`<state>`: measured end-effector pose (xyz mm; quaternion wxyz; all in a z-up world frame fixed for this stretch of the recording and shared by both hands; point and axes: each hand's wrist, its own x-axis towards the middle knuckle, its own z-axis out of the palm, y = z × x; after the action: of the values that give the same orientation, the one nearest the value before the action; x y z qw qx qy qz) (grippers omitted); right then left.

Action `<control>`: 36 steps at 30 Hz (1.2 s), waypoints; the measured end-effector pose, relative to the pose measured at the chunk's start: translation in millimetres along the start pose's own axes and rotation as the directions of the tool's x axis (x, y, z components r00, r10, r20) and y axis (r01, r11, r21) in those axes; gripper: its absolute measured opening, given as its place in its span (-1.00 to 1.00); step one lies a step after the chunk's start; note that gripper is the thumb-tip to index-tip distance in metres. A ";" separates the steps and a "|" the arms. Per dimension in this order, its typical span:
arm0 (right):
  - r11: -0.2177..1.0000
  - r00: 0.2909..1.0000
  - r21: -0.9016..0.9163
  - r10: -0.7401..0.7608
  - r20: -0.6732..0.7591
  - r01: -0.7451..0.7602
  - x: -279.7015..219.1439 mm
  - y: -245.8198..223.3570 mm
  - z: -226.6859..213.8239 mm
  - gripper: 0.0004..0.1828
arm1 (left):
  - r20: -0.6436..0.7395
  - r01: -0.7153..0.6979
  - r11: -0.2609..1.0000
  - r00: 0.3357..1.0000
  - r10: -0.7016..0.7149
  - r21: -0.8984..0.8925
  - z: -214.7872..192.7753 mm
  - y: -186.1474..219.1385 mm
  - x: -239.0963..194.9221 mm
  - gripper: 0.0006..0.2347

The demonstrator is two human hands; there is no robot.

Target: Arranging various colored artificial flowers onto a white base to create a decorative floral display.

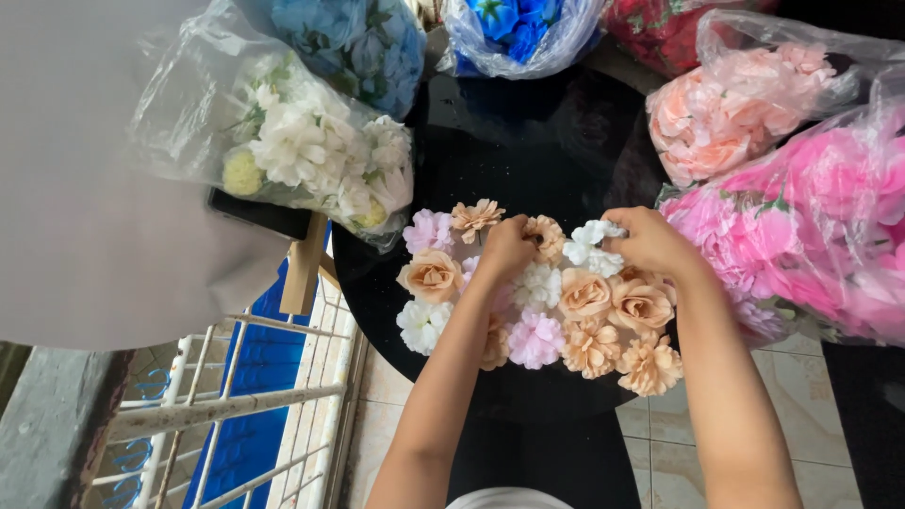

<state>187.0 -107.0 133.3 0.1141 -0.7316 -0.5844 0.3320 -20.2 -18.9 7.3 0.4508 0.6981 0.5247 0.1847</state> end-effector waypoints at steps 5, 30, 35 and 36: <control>0.993 1.000 -0.114 -0.010 0.004 0.010 9.2 0.8 12.7 -0.58 | -0.022 -0.002 1.000 1.000 0.002 -0.013 3.8 -7.8 4.2 -0.61; 0.976 0.994 -0.195 -0.090 0.056 0.099 -0.6 -34.3 16.3 -0.48 | -0.025 0.011 0.987 1.000 -0.015 -0.158 -3.3 -9.9 1.8 -0.66; 0.968 0.994 -0.230 -0.084 0.067 0.098 2.9 -28.5 18.6 -0.49 | -0.046 0.023 0.954 0.998 -0.039 -0.300 -0.8 -16.0 1.1 -0.68; 0.969 0.994 -0.227 -0.084 0.073 0.099 0.4 -31.5 16.8 -0.49 | -0.056 0.003 0.954 0.998 -0.020 -0.300 0.8 -18.6 3.0 -0.68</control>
<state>152.0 -101.2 138.0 0.0254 -0.7014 -0.6553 0.2791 -29.0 -15.7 -9.1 0.5370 0.6130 0.5076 0.2797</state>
